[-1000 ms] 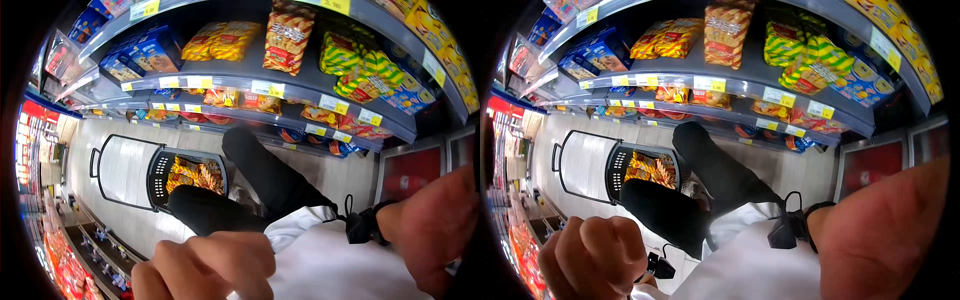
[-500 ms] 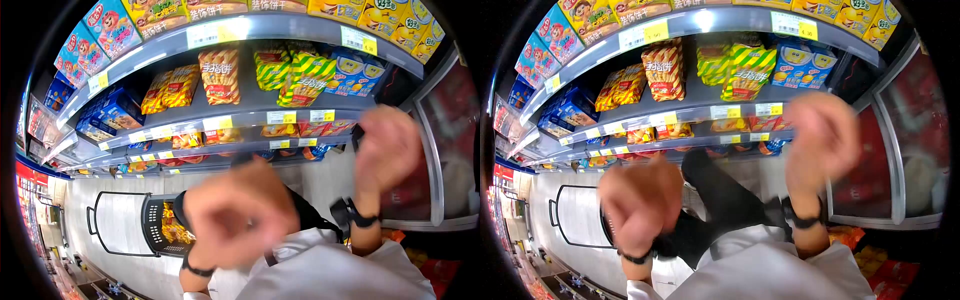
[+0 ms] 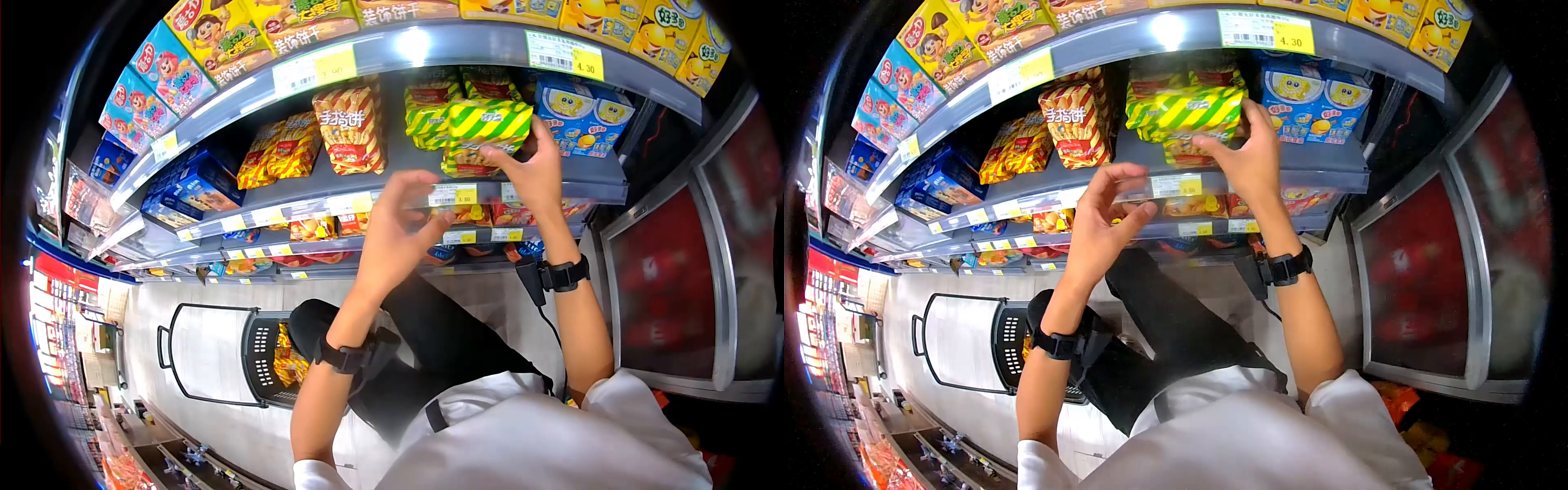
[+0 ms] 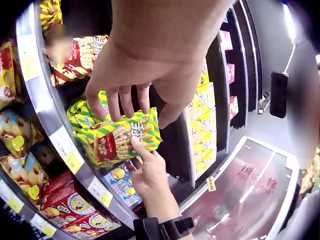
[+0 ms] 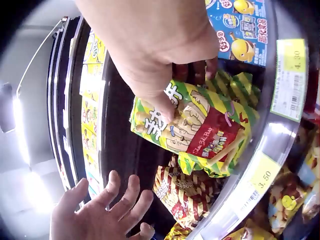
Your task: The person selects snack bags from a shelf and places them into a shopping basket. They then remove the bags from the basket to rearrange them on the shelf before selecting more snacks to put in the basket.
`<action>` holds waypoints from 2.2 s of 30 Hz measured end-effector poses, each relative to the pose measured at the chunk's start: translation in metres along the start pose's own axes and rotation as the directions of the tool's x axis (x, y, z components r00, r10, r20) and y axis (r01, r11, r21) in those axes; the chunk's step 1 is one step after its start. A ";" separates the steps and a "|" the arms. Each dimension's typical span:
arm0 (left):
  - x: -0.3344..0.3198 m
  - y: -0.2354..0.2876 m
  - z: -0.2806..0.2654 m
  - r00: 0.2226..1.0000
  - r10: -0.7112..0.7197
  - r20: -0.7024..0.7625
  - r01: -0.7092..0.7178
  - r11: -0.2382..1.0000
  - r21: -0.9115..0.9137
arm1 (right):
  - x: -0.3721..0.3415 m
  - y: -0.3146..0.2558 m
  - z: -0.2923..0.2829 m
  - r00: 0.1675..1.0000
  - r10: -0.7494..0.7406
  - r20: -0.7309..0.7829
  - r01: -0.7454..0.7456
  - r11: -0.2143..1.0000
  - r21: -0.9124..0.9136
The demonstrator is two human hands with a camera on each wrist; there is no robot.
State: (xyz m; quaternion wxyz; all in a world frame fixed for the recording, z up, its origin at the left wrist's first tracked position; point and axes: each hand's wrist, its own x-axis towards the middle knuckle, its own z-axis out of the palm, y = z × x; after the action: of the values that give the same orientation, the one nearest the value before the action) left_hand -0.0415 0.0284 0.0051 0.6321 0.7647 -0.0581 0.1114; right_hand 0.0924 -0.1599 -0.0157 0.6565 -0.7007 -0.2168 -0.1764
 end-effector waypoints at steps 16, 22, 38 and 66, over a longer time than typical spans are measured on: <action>-0.031 -0.040 0.006 0.962 -0.032 -0.269 -0.023 0.980 -0.198 | 0.002 -0.041 0.006 0.889 -0.238 0.390 0.305 0.945 -0.120; -0.047 -0.062 0.005 0.892 -0.386 -0.234 0.105 0.682 -0.724 | 0.058 -0.005 0.051 0.753 -0.447 0.482 0.657 0.531 -0.535; -0.053 -0.090 0.002 0.949 -0.275 -0.154 0.054 0.624 -0.779 | -0.065 -0.051 0.033 0.713 -0.585 0.386 0.701 0.586 -0.407; -0.091 -0.099 0.010 0.850 -0.463 -0.252 0.031 0.520 -0.853 | 0.007 -0.025 0.023 0.793 -0.552 0.257 0.575 0.541 -0.613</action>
State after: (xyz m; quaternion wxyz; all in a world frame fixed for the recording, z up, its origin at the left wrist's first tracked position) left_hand -0.1056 0.0333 -0.1134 0.9183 0.3304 0.1578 0.1505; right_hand 0.0839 -0.1357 0.0076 0.2668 -0.7815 -0.3633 -0.4313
